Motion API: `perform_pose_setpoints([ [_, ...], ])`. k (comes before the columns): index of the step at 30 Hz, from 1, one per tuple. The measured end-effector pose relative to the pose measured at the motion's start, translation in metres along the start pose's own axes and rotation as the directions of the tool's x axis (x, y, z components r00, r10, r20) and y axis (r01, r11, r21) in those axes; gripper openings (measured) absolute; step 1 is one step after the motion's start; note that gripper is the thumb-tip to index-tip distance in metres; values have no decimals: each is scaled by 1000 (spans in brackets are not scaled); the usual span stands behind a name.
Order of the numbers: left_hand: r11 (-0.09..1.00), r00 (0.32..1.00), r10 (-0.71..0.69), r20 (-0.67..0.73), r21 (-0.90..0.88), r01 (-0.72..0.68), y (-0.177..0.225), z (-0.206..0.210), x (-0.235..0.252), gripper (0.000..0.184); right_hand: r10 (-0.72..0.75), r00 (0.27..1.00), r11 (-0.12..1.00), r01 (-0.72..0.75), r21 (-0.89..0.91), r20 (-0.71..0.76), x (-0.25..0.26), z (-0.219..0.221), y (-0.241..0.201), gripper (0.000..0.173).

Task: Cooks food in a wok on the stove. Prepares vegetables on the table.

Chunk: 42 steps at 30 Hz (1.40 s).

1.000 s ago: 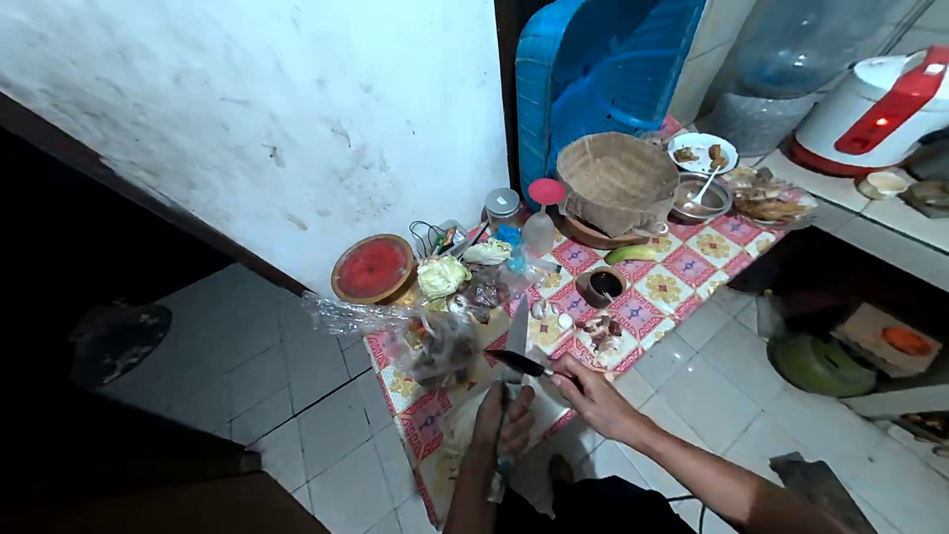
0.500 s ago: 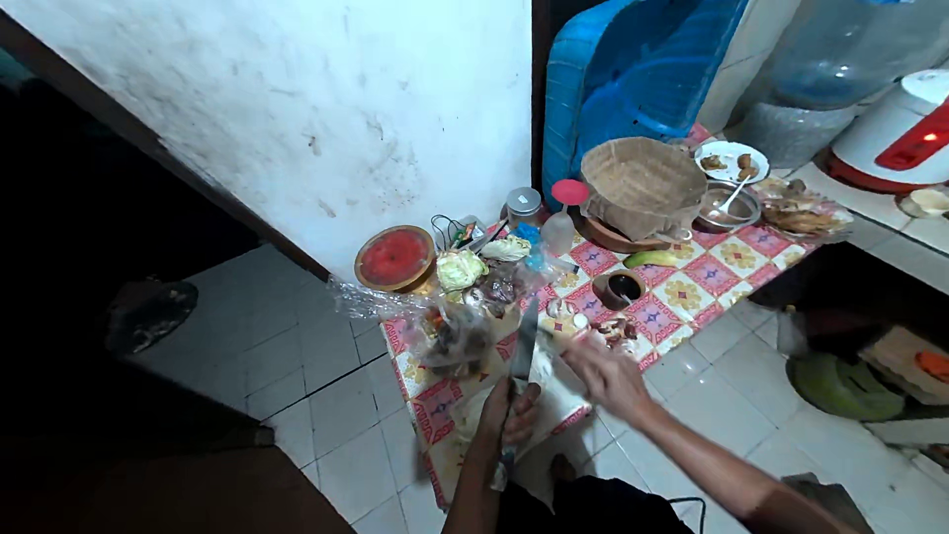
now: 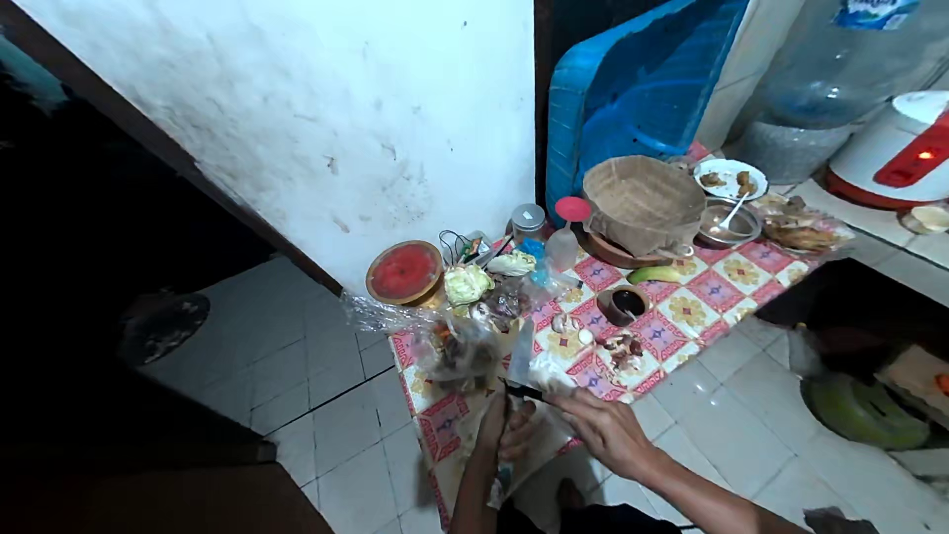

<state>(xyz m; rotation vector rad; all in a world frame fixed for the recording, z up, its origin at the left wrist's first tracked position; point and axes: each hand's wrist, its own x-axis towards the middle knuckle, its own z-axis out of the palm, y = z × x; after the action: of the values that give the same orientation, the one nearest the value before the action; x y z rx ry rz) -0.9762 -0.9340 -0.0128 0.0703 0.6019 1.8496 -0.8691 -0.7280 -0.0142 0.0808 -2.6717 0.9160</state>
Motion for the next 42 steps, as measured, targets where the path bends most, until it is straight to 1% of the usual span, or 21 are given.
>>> perform_pose_setpoints([
  [2, 1000, 1000, -12, -26, 18, 12, -1, 1, -2, 51, 46, 998, 999, -46, -4, -51, 17, -15, 10, 36],
  [4, 1000, 999, -22, -34, 14, 23, -2, 8, 1, 52, 127, 992, 992, -127, -13, -21, 29, -24, 16, 36],
  [6, 1000, 997, -12, -71, 22, 14, 4, 10, 5, 61, 82, 995, 997, -82, -3, 57, 14, -16, 2, 37],
  [8, 999, 996, 0, -84, 38, 3, 5, 5, 3, 65, -19, 1000, 999, 19, -27, 14, 3, -10, -6, 34],
  [11, 999, 999, -24, -21, 36, 25, 2, 5, 2, 57, 88, 995, 995, -90, -31, -52, 33, -31, 8, 35],
  [13, 999, 999, -40, -24, 20, 41, 3, 12, 5, 54, 142, 988, 990, -142, -2, 57, 36, -31, 12, 37],
  [15, 999, 996, -30, -81, 43, 34, 5, 8, 8, 61, 72, 978, 984, -101, 145, 193, 19, -22, -1, 37],
  [17, 998, 994, -18, -107, 58, 24, 5, 3, 6, 63, 52, 951, 898, -178, 402, 305, 9, -19, -5, 39],
  [19, 996, 995, -31, -100, 79, 39, 5, 7, 2, 64, 86, 917, 676, -341, 654, 389, 8, -16, 2, 41],
  [20, 996, 995, -45, -90, 78, 53, 5, 9, 1, 64, 106, 900, 579, -402, 709, 424, 12, -13, 9, 40],
  [21, 994, 995, -60, -79, 84, 67, 5, 11, 1, 64, 140, 883, 528, -449, 721, 447, 18, -11, 18, 40],
  [25, 991, 991, -95, -90, 84, 103, -10, 9, 0, 63, 366, 880, 600, -471, 646, 302, 46, -21, 46, 39],
  [27, 995, 993, -62, -101, 72, 69, -8, 4, 2, 64, 323, 900, 604, -435, 668, 294, 45, -28, 30, 38],
  [30, 995, 993, -17, -120, 99, 29, -7, 3, 0, 63, 241, 874, 551, -481, 682, 421, 14, -8, 5, 39],
  [32, 990, 992, -30, -121, 131, 45, -8, 10, -2, 62, 353, 867, 541, -497, 679, 353, 19, 1, 28, 38],
  [34, 989, 992, -59, -107, 130, 73, -12, 11, -4, 61, 440, 857, 529, -489, 694, 268, 39, -14, 50, 35],
  [36, 994, 996, -52, -77, 90, 58, -9, 7, -2, 60, 375, 884, 516, -450, 729, 280, 43, -27, 34, 32],
  [37, 997, 997, -45, -57, 52, 48, -8, 3, -1, 59, 314, 890, 520, -452, 725, 331, 34, -26, 17, 32],
  [39, 999, 999, -49, -11, 22, 49, -3, 5, 3, 54, 250, 878, 530, -477, 701, 408, 17, -9, 1, 33],
  [41, 997, 997, -81, -14, 4, 81, -4, 9, 0, 50, 376, 867, 595, -496, 633, 325, 17, 3, 23, 36],
  [42, 996, 995, -70, -65, 46, 73, -7, 12, -2, 52, 440, 859, 660, -506, 555, 261, 27, -7, 39, 40],
])
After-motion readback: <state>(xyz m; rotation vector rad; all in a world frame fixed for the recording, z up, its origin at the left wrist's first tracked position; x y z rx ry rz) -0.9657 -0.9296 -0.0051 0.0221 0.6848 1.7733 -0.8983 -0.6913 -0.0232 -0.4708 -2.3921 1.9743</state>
